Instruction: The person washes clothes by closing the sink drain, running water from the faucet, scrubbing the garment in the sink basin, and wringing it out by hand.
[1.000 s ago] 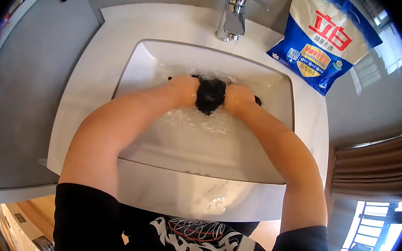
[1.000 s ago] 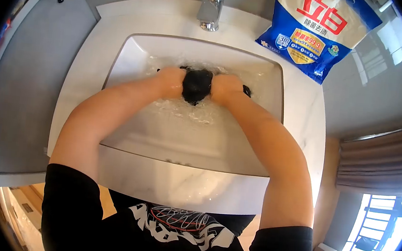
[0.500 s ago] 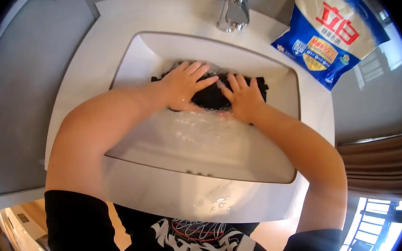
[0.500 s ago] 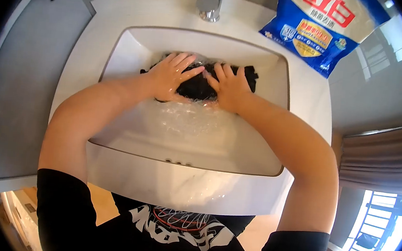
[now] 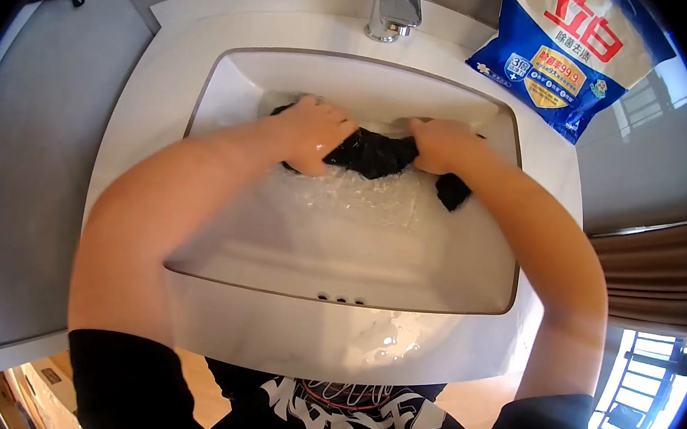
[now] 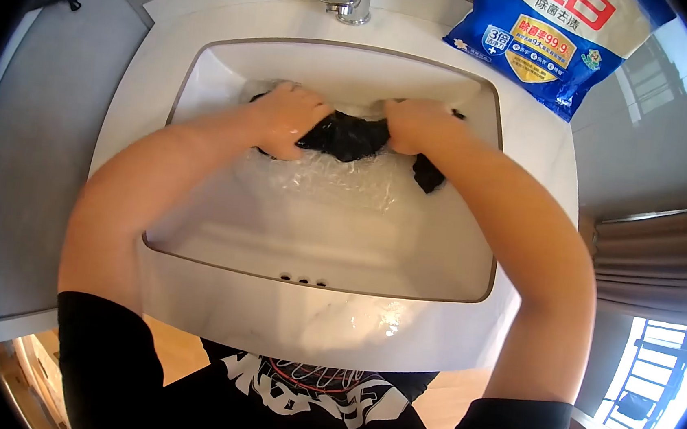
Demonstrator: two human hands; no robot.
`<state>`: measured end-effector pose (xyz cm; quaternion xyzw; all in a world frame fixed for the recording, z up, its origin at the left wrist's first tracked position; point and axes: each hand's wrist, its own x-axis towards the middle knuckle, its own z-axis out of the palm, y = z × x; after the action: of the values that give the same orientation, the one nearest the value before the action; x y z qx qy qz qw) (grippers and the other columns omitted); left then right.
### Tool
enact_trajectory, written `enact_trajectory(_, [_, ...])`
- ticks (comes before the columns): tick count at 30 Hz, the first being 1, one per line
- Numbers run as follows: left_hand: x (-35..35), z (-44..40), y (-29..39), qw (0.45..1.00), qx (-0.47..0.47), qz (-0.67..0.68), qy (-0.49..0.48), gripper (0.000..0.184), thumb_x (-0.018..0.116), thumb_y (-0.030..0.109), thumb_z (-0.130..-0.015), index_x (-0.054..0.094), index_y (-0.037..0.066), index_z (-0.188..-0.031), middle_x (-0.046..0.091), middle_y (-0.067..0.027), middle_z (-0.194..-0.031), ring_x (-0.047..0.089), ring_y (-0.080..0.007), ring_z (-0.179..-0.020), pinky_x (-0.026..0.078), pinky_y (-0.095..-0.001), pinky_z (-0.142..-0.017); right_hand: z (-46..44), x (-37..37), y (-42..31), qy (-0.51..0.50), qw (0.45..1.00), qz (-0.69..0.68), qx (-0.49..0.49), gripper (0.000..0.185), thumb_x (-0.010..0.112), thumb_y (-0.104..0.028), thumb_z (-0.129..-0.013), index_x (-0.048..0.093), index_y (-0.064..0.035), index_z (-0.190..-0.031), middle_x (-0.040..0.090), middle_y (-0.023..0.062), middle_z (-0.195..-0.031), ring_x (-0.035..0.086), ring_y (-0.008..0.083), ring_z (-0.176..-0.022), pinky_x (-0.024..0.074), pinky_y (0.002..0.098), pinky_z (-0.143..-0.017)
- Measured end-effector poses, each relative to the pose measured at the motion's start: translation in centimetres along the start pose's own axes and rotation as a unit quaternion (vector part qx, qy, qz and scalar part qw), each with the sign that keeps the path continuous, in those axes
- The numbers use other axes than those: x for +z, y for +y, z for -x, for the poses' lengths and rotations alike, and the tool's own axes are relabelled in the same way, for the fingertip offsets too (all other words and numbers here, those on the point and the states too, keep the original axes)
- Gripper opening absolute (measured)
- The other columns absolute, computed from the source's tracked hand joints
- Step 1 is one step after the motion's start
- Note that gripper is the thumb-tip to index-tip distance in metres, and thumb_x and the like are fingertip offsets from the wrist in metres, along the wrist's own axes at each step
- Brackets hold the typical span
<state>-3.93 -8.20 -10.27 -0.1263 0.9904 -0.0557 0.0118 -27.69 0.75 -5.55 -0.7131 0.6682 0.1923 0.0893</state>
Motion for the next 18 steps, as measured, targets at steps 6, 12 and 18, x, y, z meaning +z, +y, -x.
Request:
enact_trajectory(6, [-7.7, 0.7, 2.8, 0.958, -0.164, -0.091, -0.218, 0.079, 0.07, 0.063, -0.071, 0.061, 0.001, -0.119, 0.063, -0.0167, -0.113, 0.053, -0.0308, -0.119, 0.036, -0.0436, -0.1, 2.8, -2.5, -2.5, -0.028, 0.984, 0.175, -0.03, 0.062, 0.073, -0.021, -0.076, 0.054, -0.0011, -0.132, 0.047, 0.0191, -0.142, 0.044, 0.0334, -0.132, 0.0378, 0.0437, -0.107])
enact_trajectory(12, [-0.5, 0.6, 4.0, 0.998, -0.052, -0.046, 0.002, 0.108, 0.052, 0.075, -0.08, 0.033, -0.009, -0.145, 0.034, -0.0229, -0.15, 0.034, -0.0362, -0.136, 0.022, -0.0482, -0.113, 0.3, 3.5, -5.1, 0.061, 0.99, 0.025, -0.125, 0.096, 0.058, -0.051, -0.087, 0.015, 0.0033, -0.154, 0.02, 0.0192, -0.161, 0.015, 0.0321, -0.15, 0.0102, 0.0452, -0.122])
enact_trajectory(18, [-0.5, -0.9, 3.7, 0.99, -0.022, -0.057, -0.13, 0.107, 0.047, 0.074, -0.084, 0.029, -0.01, -0.147, 0.037, -0.0239, -0.149, 0.03, -0.0366, -0.14, 0.016, -0.0481, -0.117, -0.3, 5.2, -5.5, 0.073, 0.986, 0.107, -0.106, 0.086, 0.044, -0.058, -0.093, 0.025, 0.0021, -0.151, 0.026, 0.0179, -0.158, 0.019, 0.0336, -0.146, 0.0083, 0.047, -0.119])
